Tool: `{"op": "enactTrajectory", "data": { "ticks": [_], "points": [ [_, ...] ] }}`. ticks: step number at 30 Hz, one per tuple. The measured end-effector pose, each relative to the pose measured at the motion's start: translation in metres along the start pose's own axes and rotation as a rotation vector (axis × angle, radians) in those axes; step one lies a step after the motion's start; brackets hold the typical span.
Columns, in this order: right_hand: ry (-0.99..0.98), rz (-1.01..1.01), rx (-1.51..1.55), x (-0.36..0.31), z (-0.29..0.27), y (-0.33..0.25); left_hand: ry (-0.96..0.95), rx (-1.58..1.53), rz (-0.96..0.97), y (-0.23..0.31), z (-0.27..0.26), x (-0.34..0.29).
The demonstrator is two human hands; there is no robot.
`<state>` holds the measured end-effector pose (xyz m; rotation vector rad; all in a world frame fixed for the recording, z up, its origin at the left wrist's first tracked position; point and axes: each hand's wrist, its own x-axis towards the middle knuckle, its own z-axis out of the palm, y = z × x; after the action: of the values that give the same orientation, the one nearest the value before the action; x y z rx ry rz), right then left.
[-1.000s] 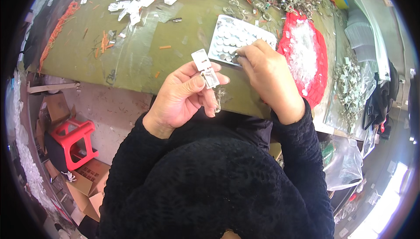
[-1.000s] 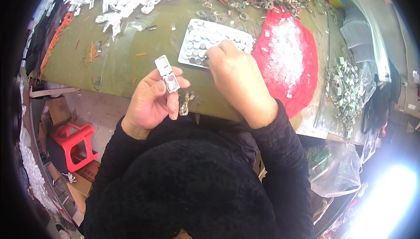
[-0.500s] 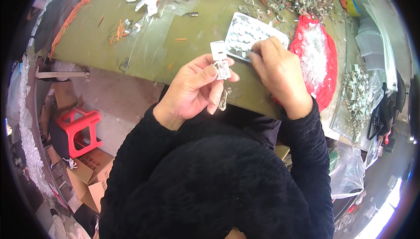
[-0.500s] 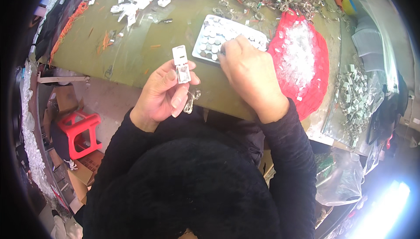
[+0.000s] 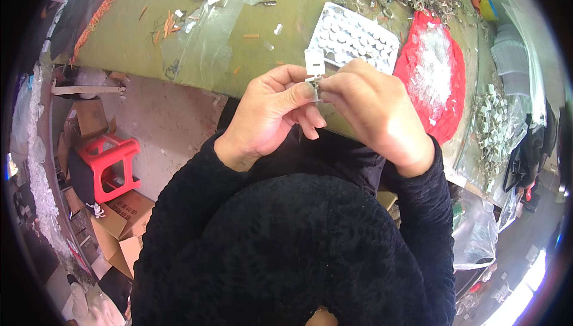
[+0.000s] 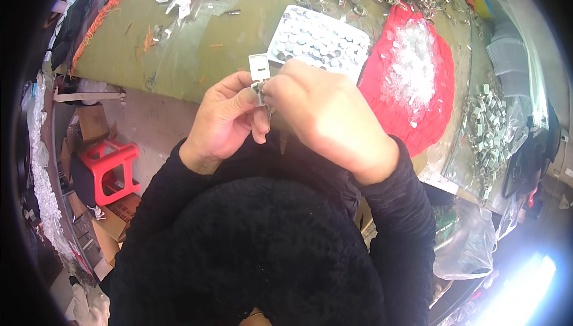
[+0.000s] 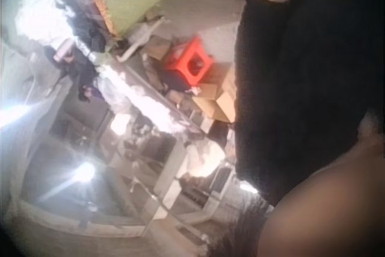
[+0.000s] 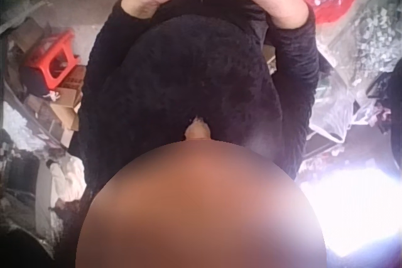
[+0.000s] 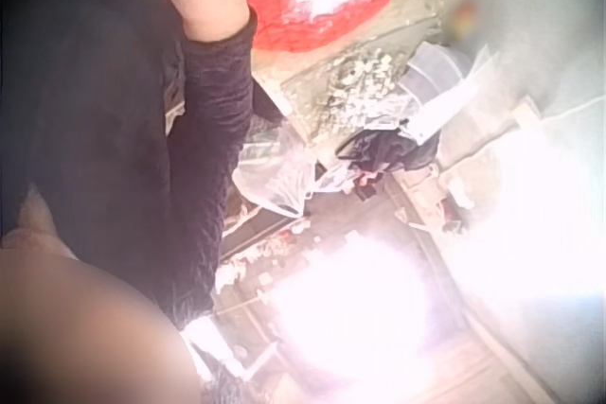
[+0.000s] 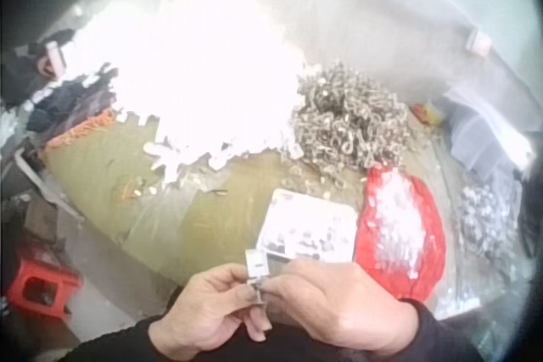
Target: The person repeatedly picks small white plastic housings and metal contacts from a tray, inserts the contacts into the housings, and places the assembled units on a red mat. The person handles items one at a time and continues the cycle throughout the clip.
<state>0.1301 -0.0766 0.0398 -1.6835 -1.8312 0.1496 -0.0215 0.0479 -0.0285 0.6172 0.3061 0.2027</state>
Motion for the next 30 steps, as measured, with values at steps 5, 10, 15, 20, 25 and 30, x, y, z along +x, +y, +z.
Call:
{"op": "enactTrajectory", "data": {
  "ticks": [5,10,15,20,25,30],
  "points": [
    [0.143,0.159,0.2,-0.004,-0.004,0.002,-0.101,-0.067,-0.046,0.007,0.003,-0.001],
    [0.078,0.241,0.401,-0.004,0.007,0.002,-0.02,0.008,-0.044,0.001,0.006,-0.005],
    [-0.048,0.544,0.707,-0.01,0.005,-0.007,-0.004,-0.015,-0.112,-0.003,0.005,-0.013],
    [-0.152,0.776,1.054,-0.021,0.002,-0.013,-0.104,0.065,-0.23,0.0,0.007,-0.03],
    [-0.13,0.794,1.152,-0.027,0.001,-0.011,-0.152,-0.001,-0.305,0.001,0.005,-0.025],
    [0.305,0.501,0.072,-0.022,0.004,0.018,-0.154,-0.032,-0.234,0.005,0.003,-0.023]
  ]
}}
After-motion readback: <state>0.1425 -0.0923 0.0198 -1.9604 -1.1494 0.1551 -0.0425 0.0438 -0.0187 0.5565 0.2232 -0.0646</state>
